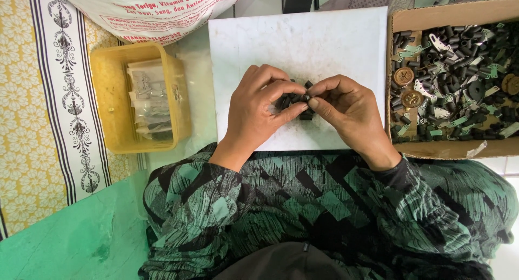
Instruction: The person sorts small metal components from a box, places them into a clear plastic bag, and then folds the bag closed.
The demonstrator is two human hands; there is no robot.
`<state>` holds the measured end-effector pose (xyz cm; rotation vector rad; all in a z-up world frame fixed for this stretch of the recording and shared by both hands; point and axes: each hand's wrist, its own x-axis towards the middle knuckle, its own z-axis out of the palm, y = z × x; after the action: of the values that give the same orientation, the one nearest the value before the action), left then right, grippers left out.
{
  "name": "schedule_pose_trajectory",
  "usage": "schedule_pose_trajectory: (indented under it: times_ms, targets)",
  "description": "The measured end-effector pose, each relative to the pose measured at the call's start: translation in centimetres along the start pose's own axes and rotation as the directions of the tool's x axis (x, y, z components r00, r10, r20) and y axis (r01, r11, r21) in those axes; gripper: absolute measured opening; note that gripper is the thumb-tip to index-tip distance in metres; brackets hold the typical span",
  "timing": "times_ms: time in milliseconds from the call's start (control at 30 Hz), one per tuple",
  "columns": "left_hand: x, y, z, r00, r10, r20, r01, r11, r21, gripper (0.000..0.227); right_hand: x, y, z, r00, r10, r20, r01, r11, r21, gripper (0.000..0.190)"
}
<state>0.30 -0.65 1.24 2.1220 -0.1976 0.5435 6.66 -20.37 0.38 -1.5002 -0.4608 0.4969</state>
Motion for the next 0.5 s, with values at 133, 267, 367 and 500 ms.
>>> schedule_pose_trajectory:
  times_ms: [133,267,367,500]
  targets:
    - [0.2,0.0,-0.1,0.998,0.062,-0.01,-0.061,0.996,0.063,0.022,0.0,-0.4,0.2,1.0,0.021,-0.01,-0.021,1.0,0.012,0.016]
    - [0.3,0.0,0.1,0.995,0.093,-0.034,-0.09,0.992,0.083,0.02,-0.1,0.1,0.1,0.999,0.036,-0.021,-0.035,0.999,0.031,0.017]
    - [0.3,0.1,0.2,0.994,0.096,-0.045,-0.093,0.994,0.059,0.02,-0.1,0.2,0.1,0.999,0.043,-0.032,-0.042,0.999,0.035,0.017]
    - [0.2,0.3,-0.1,1.0,0.018,-0.026,-0.02,0.999,-0.05,0.02,-0.2,-0.1,0.0,0.998,0.057,-0.036,-0.056,0.998,0.037,0.016]
